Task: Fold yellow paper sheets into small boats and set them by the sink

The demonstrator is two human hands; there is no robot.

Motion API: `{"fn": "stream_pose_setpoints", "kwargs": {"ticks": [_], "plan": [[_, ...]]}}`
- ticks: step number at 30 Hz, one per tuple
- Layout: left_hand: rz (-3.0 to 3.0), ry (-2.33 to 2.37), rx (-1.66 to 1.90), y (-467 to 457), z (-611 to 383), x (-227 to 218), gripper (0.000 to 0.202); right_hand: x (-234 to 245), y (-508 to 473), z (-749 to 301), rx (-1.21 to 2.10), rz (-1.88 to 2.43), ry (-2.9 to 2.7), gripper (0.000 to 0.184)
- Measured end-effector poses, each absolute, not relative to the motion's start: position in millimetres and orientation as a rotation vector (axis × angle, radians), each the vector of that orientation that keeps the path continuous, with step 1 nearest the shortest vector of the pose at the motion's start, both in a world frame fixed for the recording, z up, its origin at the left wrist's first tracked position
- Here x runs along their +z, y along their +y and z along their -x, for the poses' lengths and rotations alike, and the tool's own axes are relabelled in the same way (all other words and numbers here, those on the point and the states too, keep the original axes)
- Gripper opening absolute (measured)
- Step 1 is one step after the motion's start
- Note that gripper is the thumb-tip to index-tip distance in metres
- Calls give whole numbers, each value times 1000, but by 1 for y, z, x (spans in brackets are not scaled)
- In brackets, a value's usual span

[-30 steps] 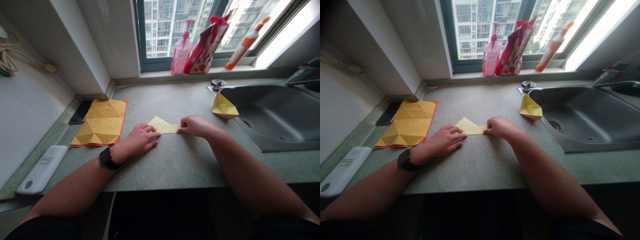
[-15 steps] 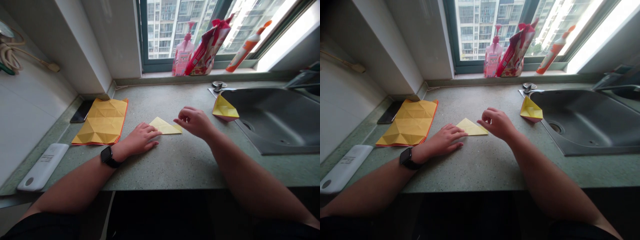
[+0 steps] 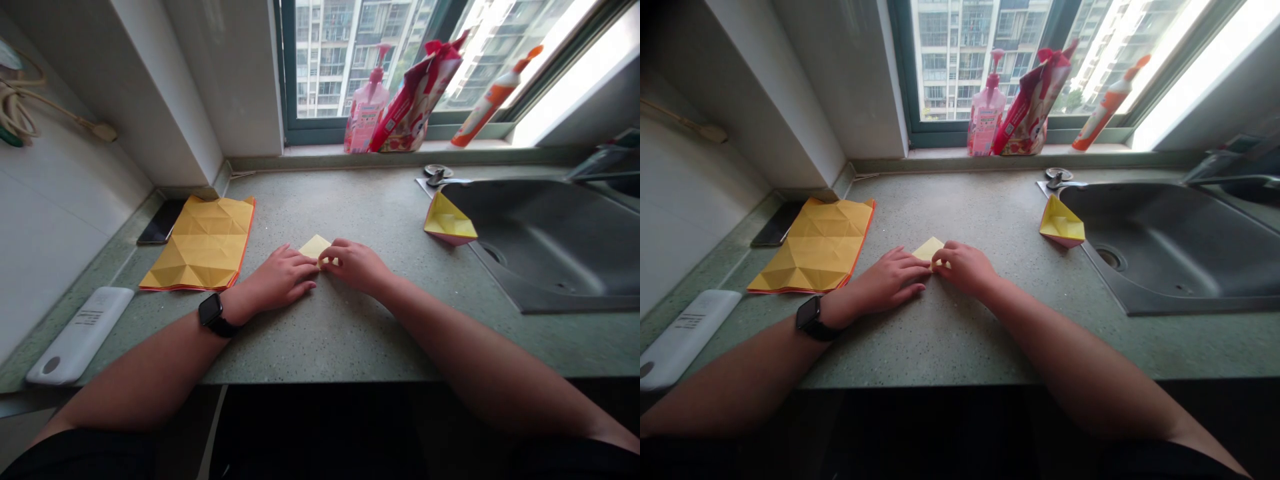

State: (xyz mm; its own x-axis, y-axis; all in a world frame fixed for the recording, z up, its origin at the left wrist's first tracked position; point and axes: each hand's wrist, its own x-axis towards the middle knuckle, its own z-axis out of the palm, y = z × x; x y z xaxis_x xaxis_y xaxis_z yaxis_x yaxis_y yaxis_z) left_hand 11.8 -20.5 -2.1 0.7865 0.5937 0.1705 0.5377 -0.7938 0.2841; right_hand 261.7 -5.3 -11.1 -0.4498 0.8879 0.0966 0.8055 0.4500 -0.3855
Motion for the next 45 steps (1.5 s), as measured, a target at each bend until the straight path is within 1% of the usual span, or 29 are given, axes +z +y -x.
{"fn": "stream_pose_setpoints", "kwargs": {"ticks": [7,15,22,28,33,36,39,42,45], "plan": [[-2846,909,339,-23,-11,-4,34,-13,-6,-259,377,1514,-2421,15],[-2929,1060,376,-24,-9,1,24,-10,-7,-258,390,1555,-2425,15],[-2910,1187,357,-24,7,11,29,-10,-7,-259,396,1538,-2422,13],[-2836,1306,273,-22,26,19,29,-13,-6,-261,388,1506,-2430,14],[-2826,1356,232,-18,36,25,33,-12,-6,-261,400,1515,-2439,14],[-2878,1436,288,-17,33,31,38,-13,-6,-261,392,1507,-2442,15],[-2874,1514,475,-17,25,35,38,-14,-6,-262,368,1486,-2450,15],[-2852,1312,624,-17,17,29,31,-14,-8,-263,345,1463,-2468,18],[-2849,973,566,-15,13,15,25,-14,-9,-264,322,1416,-2483,20]]}}
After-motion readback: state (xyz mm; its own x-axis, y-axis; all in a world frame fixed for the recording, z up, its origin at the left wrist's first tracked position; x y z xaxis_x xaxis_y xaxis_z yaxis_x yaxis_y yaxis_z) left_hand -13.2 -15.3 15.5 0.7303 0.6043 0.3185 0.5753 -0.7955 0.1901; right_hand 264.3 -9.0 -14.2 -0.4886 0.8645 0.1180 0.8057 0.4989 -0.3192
